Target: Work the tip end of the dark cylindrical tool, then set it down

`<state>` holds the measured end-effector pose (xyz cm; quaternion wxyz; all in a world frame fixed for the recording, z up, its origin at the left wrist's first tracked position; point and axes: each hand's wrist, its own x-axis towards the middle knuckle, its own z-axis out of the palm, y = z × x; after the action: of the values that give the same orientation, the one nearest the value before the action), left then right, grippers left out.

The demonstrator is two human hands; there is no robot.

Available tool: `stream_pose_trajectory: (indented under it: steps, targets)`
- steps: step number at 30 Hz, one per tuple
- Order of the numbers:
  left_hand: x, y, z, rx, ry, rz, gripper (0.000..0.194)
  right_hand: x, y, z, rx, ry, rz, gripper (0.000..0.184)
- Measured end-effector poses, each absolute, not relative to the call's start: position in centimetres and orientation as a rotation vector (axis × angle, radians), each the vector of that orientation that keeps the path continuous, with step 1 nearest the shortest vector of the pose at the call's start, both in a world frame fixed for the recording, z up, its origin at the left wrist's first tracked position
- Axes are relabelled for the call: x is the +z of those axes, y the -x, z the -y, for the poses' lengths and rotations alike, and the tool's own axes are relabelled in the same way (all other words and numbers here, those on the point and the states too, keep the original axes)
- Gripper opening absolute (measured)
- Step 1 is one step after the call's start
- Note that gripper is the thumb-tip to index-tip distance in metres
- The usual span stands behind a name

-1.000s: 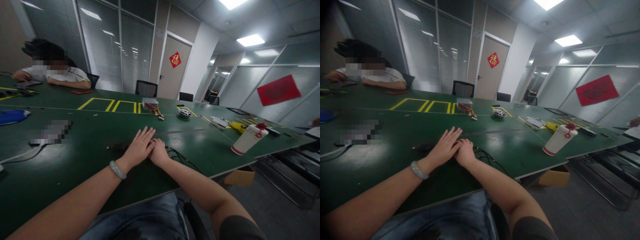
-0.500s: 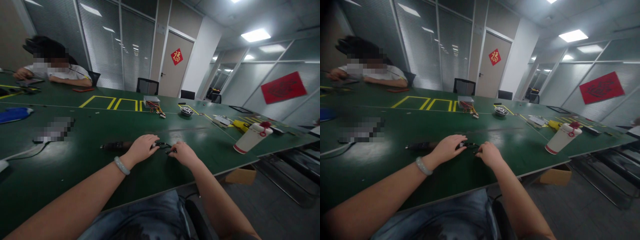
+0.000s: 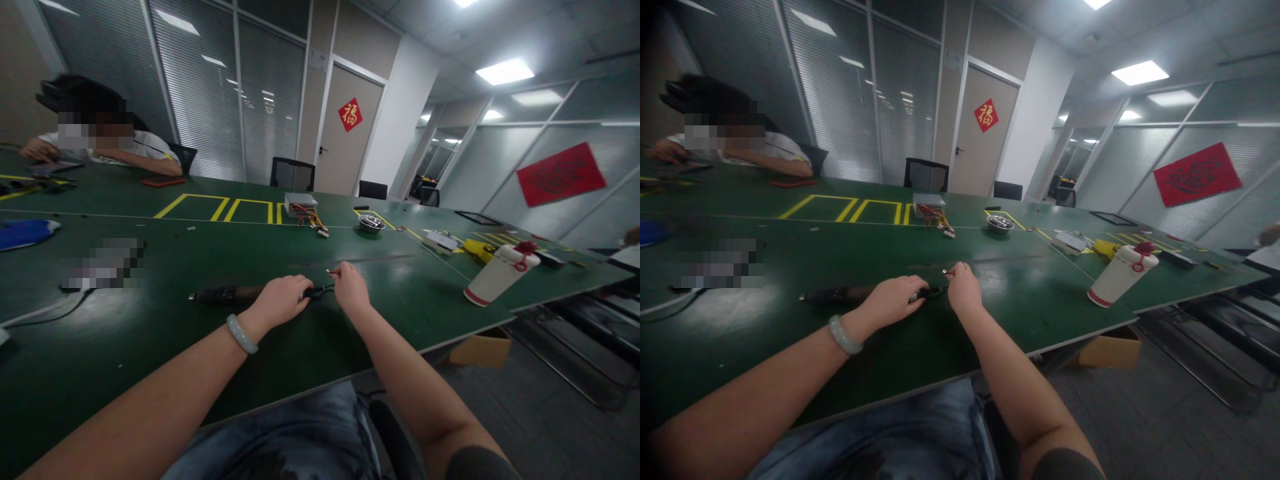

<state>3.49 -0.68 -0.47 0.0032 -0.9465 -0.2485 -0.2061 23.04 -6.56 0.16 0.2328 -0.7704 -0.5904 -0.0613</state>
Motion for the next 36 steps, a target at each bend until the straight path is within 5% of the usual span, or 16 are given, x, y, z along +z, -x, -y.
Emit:
stream_pose_trajectory:
  steps: [36]
  targets:
    - [-1.1, -3.1, 0.8, -0.66, 2.99, 0.813, 0.012, -1.4, -21.7, 7.3, 0.016, 1.748, 2.041, 0.003]
